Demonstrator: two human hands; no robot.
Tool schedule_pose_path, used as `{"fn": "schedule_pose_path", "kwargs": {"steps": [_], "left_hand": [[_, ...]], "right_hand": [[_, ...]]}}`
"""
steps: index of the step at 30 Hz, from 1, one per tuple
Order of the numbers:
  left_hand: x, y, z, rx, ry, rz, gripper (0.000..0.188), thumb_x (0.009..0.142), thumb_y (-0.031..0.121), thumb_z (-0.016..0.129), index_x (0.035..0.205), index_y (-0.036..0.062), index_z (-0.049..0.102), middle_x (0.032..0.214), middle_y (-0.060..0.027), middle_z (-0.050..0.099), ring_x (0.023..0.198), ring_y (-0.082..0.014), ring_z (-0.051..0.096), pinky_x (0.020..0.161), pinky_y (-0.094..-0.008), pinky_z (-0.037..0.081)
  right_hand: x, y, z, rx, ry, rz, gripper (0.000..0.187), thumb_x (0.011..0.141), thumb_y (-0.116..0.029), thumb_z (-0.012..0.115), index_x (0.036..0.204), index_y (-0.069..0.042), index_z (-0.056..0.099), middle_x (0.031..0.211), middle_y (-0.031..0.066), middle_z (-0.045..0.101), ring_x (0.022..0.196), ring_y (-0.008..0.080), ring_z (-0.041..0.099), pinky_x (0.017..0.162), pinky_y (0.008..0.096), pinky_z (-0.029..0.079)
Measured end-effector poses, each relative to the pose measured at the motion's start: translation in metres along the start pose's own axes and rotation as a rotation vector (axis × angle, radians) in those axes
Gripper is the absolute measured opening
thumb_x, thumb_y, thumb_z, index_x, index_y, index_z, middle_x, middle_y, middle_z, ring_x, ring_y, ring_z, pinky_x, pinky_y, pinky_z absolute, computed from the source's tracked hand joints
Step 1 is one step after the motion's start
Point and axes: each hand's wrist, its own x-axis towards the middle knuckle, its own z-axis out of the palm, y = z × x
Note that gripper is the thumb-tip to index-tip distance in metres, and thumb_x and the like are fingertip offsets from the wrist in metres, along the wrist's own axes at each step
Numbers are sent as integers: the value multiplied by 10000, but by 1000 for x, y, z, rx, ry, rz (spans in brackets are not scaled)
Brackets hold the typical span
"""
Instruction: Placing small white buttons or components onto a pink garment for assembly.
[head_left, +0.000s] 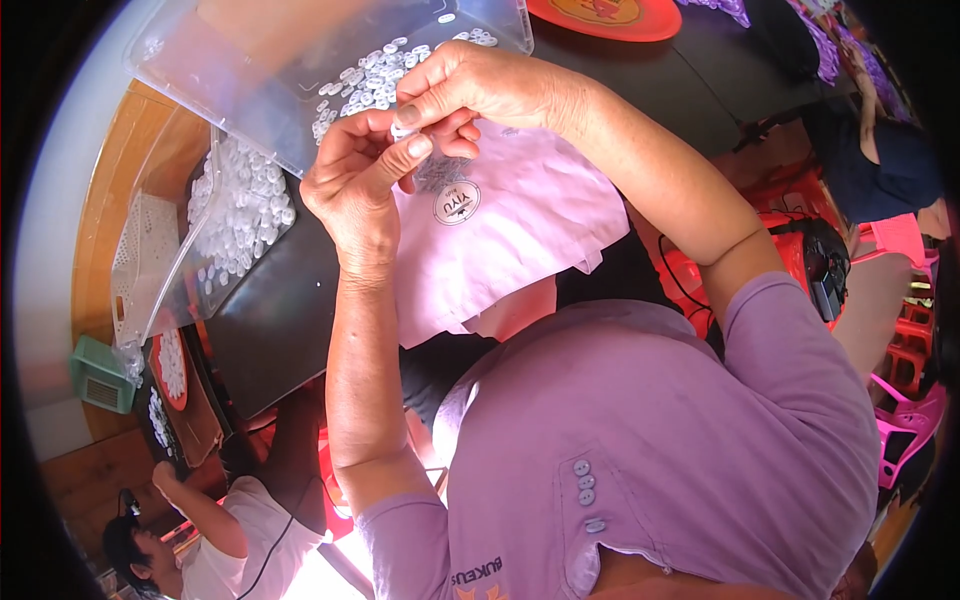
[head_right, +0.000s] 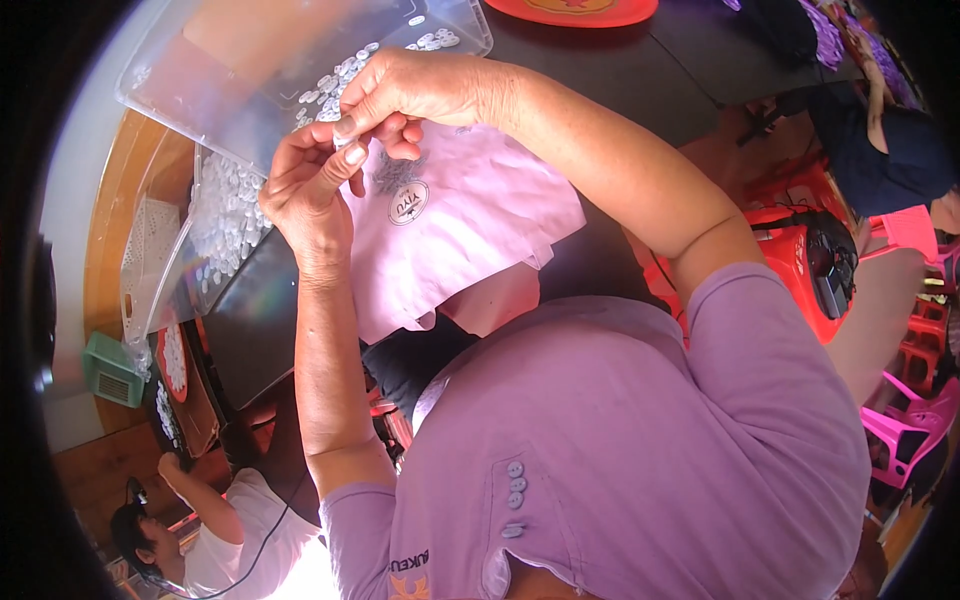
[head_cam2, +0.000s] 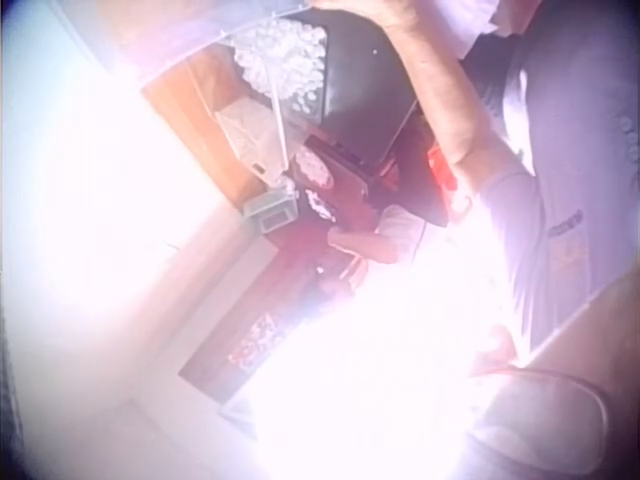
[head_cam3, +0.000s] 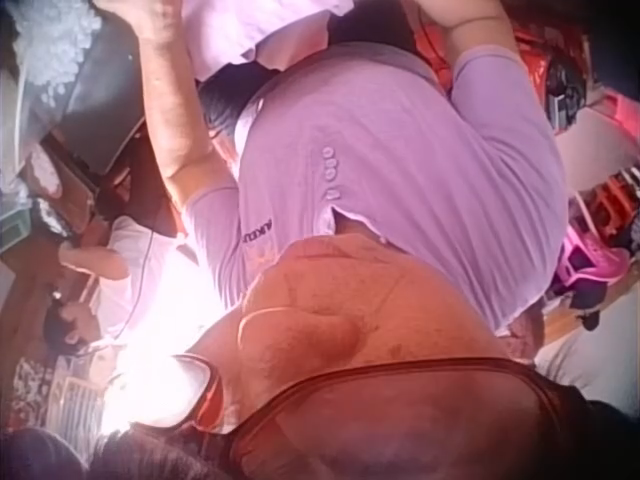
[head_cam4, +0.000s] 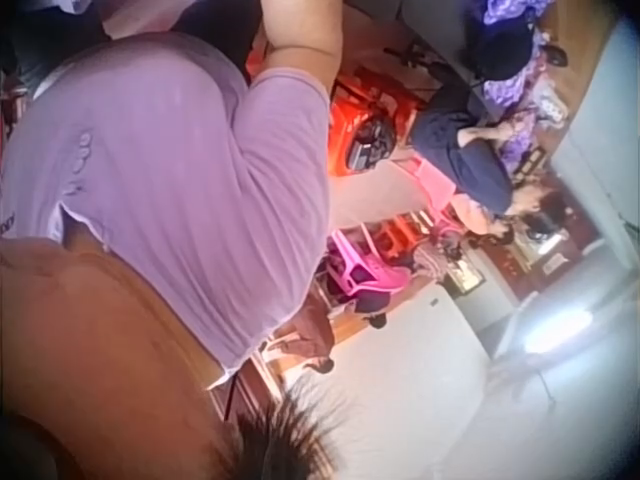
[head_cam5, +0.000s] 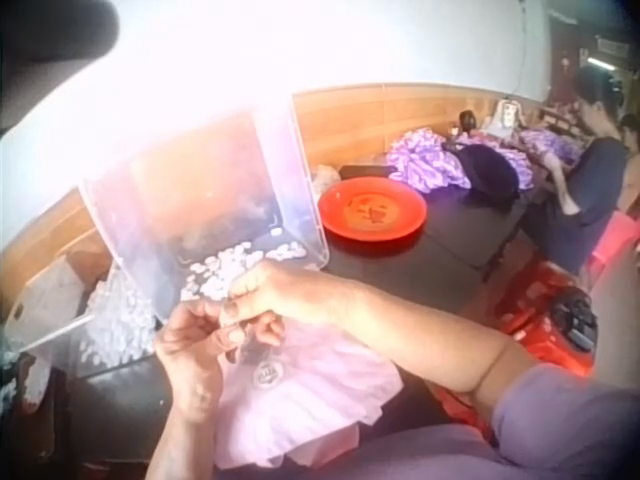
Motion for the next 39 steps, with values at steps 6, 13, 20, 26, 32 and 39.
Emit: {"fn": "schedule_pose_path", "kwargs": {"steps": [6,13,20,26,32,39], "left_hand": [[-3,-1,0,29,-6,32,262,710,-6,804,915,-31,641,741,-47,637,604,-69,551,464,-195,420],[-3,-8,-2,-5,-3,61,259,716,-13,795,920,-21,636,735,-46,633,576,-72,544,460,-192,412],[-3,-6,-2,60,5,75,255,722,12,799,916,-15,636,708,-48,630,550,-84,538,461,-204,409],[-6,-8,-3,99,-32,112,265,760,6,754,973,-57,610,788,-86,636,613,-123,563,473,-231,408],[5,-12,4,104,-18,23,349,725,-24,784,1027,-18,607,781,-46,640,615,-76,552,497,-197,426],[11,-11,-7,232,156,-80,289,768,61,761,1014,-21,634,753,-34,639,584,-68,541,472,-194,407]], "right_hand": [[-2,0,2,43,-39,-9,285,902,-257,627,761,-9,614,617,24,558,468,91,504,435,217,319],[0,6,-1,146,-105,-7,271,914,-246,619,834,13,617,667,41,572,475,99,483,439,220,338],[5,12,-3,210,-146,-7,255,897,-209,631,805,27,606,725,73,623,461,106,449,419,240,332],[2,11,-1,210,-139,-12,276,904,-219,624,784,29,607,660,55,568,462,110,471,418,228,347],[3,1,-14,-293,87,-90,264,862,-225,604,672,-44,580,567,0,515,452,87,463,448,255,336],[0,25,-29,-1390,441,-39,219,861,-231,595,847,-13,612,656,149,616,671,322,628,632,443,468]]}}
